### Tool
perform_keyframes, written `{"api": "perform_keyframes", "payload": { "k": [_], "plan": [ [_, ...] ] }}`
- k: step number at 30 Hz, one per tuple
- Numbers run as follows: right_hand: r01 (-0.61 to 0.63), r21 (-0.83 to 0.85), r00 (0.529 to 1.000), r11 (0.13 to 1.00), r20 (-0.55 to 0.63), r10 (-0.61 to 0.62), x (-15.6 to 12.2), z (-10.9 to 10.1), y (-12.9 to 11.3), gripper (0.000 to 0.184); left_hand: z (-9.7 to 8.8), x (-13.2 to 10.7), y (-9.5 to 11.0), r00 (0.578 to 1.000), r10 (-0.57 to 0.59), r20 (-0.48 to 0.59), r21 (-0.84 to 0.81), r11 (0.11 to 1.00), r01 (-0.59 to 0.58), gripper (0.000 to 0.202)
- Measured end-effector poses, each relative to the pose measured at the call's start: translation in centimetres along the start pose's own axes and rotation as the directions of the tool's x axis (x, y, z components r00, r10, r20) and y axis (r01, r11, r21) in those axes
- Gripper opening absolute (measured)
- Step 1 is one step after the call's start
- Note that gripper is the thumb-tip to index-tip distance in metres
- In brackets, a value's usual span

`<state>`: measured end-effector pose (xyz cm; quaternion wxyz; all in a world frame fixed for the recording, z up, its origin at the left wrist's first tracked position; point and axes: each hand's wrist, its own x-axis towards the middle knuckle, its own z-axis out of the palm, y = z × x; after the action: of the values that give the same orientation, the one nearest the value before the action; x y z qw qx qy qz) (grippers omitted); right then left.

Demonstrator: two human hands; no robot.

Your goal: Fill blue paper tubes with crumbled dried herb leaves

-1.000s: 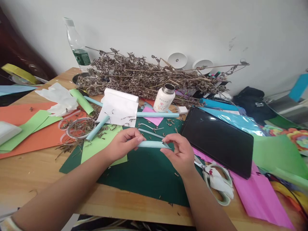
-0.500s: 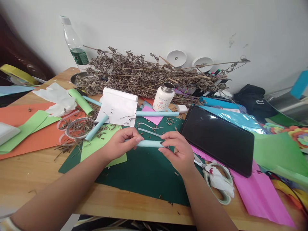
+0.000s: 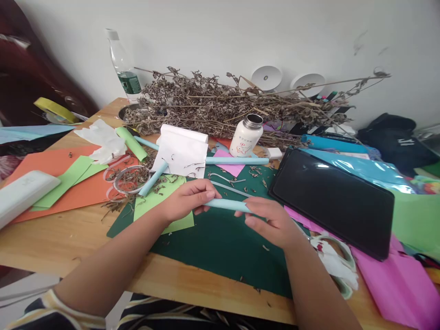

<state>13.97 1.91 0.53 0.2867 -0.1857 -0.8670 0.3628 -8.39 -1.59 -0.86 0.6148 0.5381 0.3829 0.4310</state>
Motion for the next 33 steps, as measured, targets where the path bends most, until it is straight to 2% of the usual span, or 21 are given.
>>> {"api": "perform_keyframes", "payload": {
  "k": [2,4,9,12,14,18,20,22,25,27,28,29,30,32,33],
  "plan": [
    [0.073,0.024,0.971,0.997,-0.232,-0.065,-0.3,-0.1,0.2,0.020,0.2,0.2,-0.1,0.999,0.033,-0.018,-0.087,0.996,-0.035,0.021],
    [0.102,0.032,0.944,0.994,-0.320,-0.087,-0.6,-0.1,0.4,0.024,0.4,0.3,-0.2,0.999,0.046,-0.016,-0.107,0.993,-0.048,0.021],
    [0.064,-0.030,0.986,0.998,-0.154,-0.068,-0.4,0.1,0.2,0.013,0.8,0.3,-0.3,0.997,0.020,0.081,-0.074,0.997,-0.014,0.022],
    [0.036,-0.125,0.996,0.992,-0.076,-0.045,0.0,-0.1,-0.3,0.017,0.9,0.3,-0.3,0.993,-0.022,0.117,-0.001,1.000,0.023,0.022],
    [0.000,-0.222,1.000,0.975,0.021,0.004,0.0,-0.3,-0.5,0.023,1.0,0.3,-0.2,0.992,-0.052,0.118,0.090,0.995,0.042,0.019],
    [-0.095,-0.353,0.957,0.931,0.224,0.182,-0.2,-0.8,-0.7,0.030,1.0,0.3,-0.1,0.995,-0.063,0.075,0.246,0.968,0.042,0.018],
    [-0.146,-0.336,0.933,0.930,0.266,0.242,-0.2,-0.8,-0.9,0.028,1.0,0.4,-0.1,0.996,-0.063,0.056,0.286,0.957,0.045,0.018],
    [-0.167,-0.297,0.936,0.940,0.251,0.246,-0.1,-0.9,-1.1,0.025,1.1,0.4,0.0,0.997,-0.063,0.041,0.304,0.952,0.047,0.020],
    [-0.060,-0.205,0.986,0.977,0.137,0.090,0.1,-0.9,-1.3,0.026,1.6,0.2,0.4,0.996,-0.060,0.070,0.339,0.940,0.033,0.023],
    [0.043,-0.145,0.998,0.988,-0.030,-0.048,0.0,-0.6,-1.3,0.025,1.9,0.0,0.8,0.991,-0.058,0.117,0.411,0.912,0.005,0.025],
    [0.074,-0.115,0.985,0.991,-0.147,-0.090,-0.1,-0.4,-1.2,0.022,2.0,0.0,0.9,0.990,-0.058,0.132,0.456,0.890,-0.009,0.025],
    [0.092,-0.077,0.951,0.993,-0.288,-0.110,-0.3,-0.1,-1.0,0.018,2.0,-0.1,1.1,0.989,-0.059,0.136,0.502,0.865,-0.018,0.026],
    [0.105,-0.030,0.893,0.994,-0.437,-0.108,-0.4,0.2,-0.8,0.015,2.0,-0.2,1.2,0.990,-0.062,0.129,0.548,0.837,-0.019,0.027],
    [0.141,0.044,0.731,0.989,-0.678,-0.074,-0.7,0.6,-0.5,0.011,1.9,-0.2,1.3,0.993,-0.062,0.101,0.642,0.767,-0.018,0.026],
    [0.157,0.057,0.644,0.986,-0.763,-0.058,-0.8,0.6,-0.3,0.011,1.9,-0.2,1.3,0.994,-0.056,0.097,0.696,0.718,-0.027,0.025]
  ]
}}
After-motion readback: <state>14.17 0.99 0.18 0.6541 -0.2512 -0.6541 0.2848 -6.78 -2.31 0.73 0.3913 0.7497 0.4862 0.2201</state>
